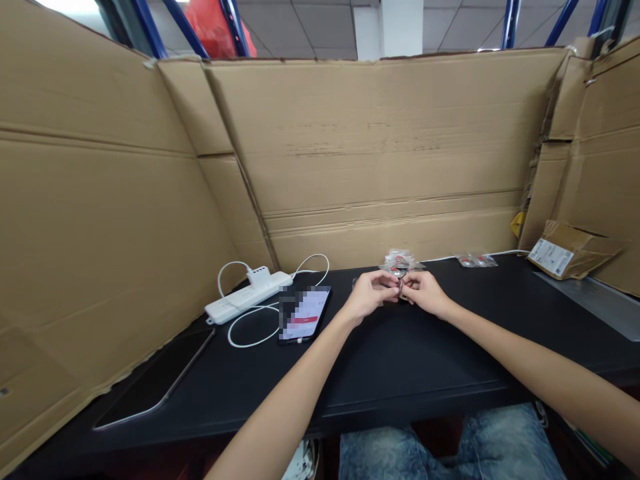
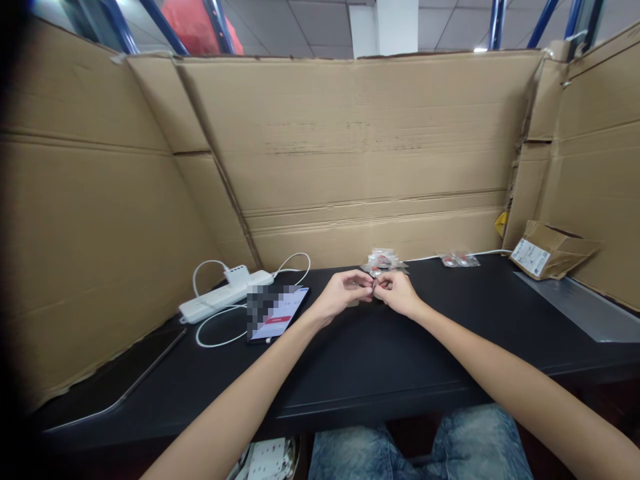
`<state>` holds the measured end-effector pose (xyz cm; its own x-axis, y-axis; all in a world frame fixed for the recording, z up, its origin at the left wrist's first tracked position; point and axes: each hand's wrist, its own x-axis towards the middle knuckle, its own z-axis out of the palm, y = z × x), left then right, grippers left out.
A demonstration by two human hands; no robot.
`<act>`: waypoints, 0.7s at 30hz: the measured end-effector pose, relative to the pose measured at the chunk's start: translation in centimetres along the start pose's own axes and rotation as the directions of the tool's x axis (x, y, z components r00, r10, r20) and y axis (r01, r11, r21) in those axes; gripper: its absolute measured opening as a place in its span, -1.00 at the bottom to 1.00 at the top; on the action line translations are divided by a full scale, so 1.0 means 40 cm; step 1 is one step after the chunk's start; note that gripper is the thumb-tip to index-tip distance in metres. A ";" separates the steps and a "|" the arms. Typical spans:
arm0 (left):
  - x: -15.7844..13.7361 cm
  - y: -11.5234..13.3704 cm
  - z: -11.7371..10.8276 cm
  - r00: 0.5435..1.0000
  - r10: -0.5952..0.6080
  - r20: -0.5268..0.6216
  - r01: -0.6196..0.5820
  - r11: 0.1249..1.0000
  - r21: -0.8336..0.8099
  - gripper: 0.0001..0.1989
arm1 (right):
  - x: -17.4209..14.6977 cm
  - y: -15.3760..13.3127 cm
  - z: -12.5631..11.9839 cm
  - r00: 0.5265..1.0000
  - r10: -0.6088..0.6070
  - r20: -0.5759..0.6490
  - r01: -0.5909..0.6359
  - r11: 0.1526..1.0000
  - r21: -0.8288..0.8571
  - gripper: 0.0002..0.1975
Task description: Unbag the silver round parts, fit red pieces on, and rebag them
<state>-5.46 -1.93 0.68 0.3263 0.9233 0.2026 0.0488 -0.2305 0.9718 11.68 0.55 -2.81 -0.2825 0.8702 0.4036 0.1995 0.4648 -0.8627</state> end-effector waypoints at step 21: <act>0.019 -0.024 0.002 0.981 0.183 -0.059 -0.172 0.973 0.152 -0.74 | -0.004 -0.015 0.007 0.998 -0.046 -0.052 0.051 0.994 0.099 -0.80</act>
<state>-5.19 -1.01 -0.11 0.2734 0.8820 0.3839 0.1346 -0.4303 0.8926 11.36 0.08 -2.42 -0.2424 0.8553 0.4579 0.0913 0.4900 -0.8670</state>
